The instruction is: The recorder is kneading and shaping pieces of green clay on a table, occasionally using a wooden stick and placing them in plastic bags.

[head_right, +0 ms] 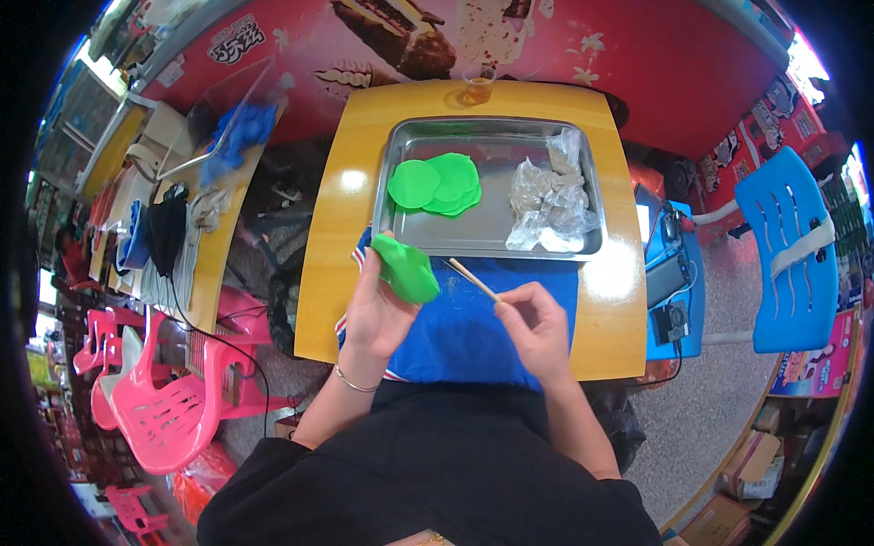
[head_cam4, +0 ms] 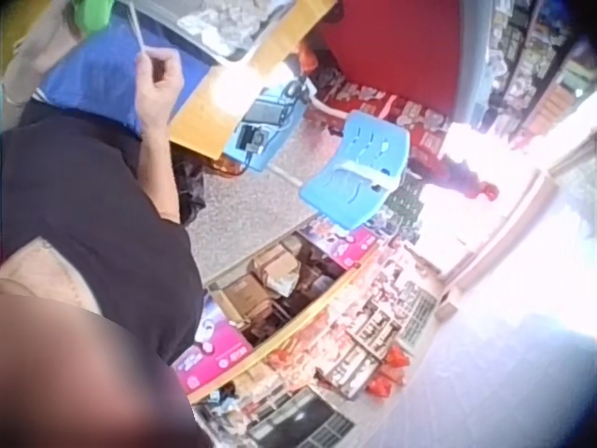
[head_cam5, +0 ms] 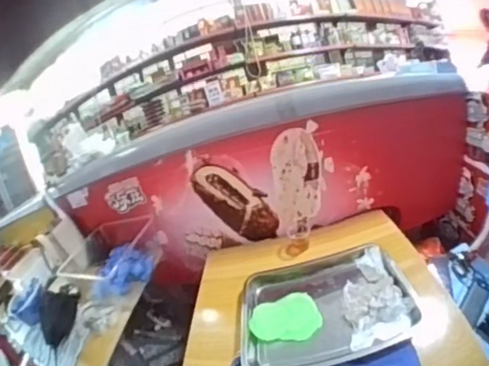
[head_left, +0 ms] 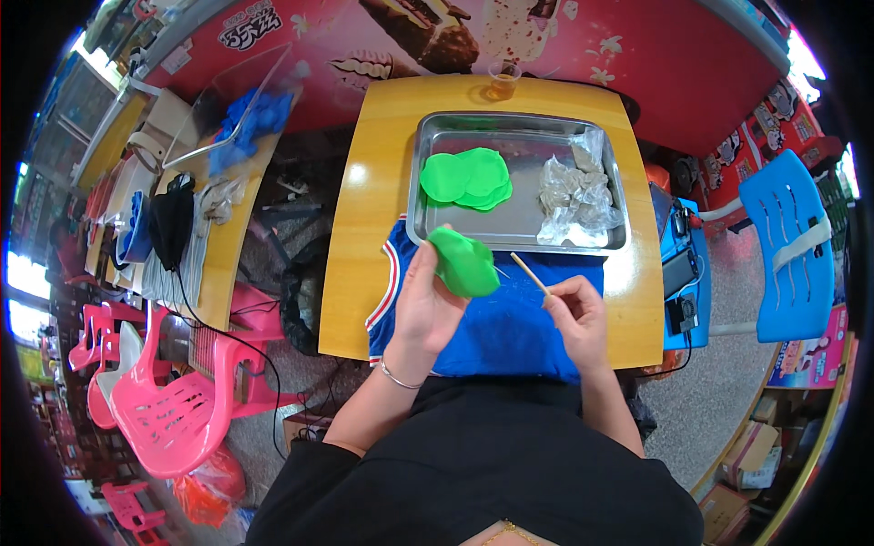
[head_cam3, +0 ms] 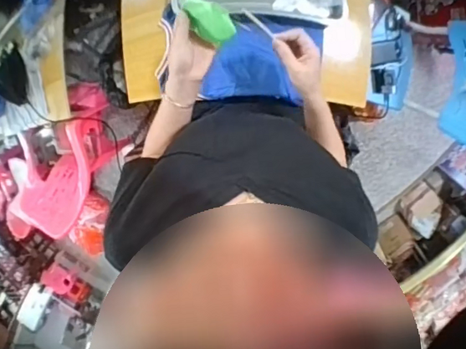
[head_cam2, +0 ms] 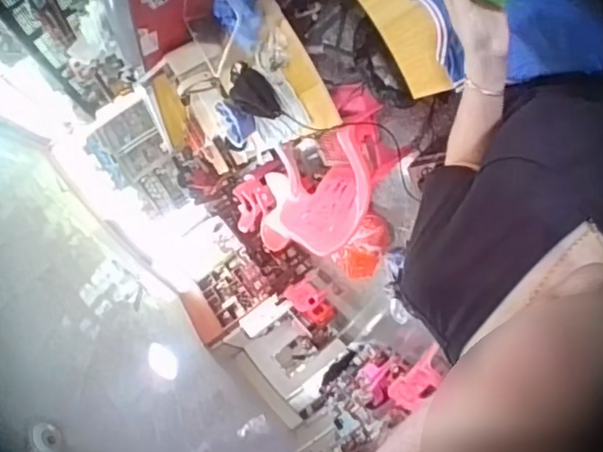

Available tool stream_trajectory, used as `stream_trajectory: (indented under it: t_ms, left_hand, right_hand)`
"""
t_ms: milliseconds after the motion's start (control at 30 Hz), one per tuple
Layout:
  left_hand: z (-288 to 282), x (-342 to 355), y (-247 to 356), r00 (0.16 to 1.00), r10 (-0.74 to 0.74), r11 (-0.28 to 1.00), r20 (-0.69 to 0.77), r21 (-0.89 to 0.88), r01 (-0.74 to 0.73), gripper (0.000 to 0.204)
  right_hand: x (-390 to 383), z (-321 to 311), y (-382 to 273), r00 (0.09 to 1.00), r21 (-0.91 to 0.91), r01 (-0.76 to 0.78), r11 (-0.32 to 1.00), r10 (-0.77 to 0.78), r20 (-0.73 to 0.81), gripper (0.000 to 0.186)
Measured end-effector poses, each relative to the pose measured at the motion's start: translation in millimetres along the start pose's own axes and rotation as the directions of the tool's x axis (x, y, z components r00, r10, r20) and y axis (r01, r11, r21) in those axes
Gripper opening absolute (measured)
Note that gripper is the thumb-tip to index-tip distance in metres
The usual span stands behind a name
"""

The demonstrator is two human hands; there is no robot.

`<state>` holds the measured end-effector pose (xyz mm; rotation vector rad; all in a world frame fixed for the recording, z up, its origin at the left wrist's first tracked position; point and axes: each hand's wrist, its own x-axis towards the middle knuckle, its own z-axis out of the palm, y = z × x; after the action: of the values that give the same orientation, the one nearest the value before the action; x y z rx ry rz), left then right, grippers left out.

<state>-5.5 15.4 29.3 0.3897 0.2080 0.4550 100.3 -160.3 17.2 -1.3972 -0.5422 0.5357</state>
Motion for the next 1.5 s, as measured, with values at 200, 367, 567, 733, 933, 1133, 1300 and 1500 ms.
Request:
stream_trajectory:
  t_ms: [200,367,567,733,933,1133,1300,1500]
  left_hand:
    - [-21,4,15,0.994,-0.054,0.984,-0.099,-0.176,0.036,0.027]
    - [-35,-6,19,0.994,-0.02,1.0,-0.109,-0.005,0.019,0.023]
    - [-29,-23,6,0.981,-0.028,0.982,-0.194,0.177,0.063,0.015]
    - [-43,-29,-2,0.984,-0.072,0.987,-0.163,0.133,0.094,0.008]
    - [-49,-32,8,0.992,-0.102,0.995,-0.075,-0.004,0.102,0.013]
    - [-49,-27,14,0.997,-0.073,0.995,-0.026,0.063,0.075,0.035]
    - [-50,-20,4,0.965,-0.206,0.978,0.16,0.012,0.207,0.023]
    - [-2,-12,-25,0.954,-0.201,0.524,0.224,0.847,-0.089,0.058]
  right_hand:
    - [4,-33,14,1.0,-0.577,0.025,0.816,-0.012,0.026,0.004]
    - [11,-36,18,0.93,-0.771,0.328,0.546,-0.33,0.162,0.012]
    - [60,-46,4,0.946,-0.726,0.21,0.655,-0.324,-0.019,0.014]
    - [116,-69,10,0.862,-0.871,0.331,0.363,-0.492,0.123,0.024]
    - [151,-97,29,0.916,-0.946,0.212,0.246,-0.387,0.105,0.025]
    - [150,-99,24,0.901,-0.686,0.156,0.711,-0.387,-0.195,0.011]
    - [99,-60,-19,0.967,-0.437,0.213,0.874,-0.254,-0.036,0.013]
    - [43,-4,-50,0.955,-0.425,0.102,0.899,0.031,0.296,0.01]
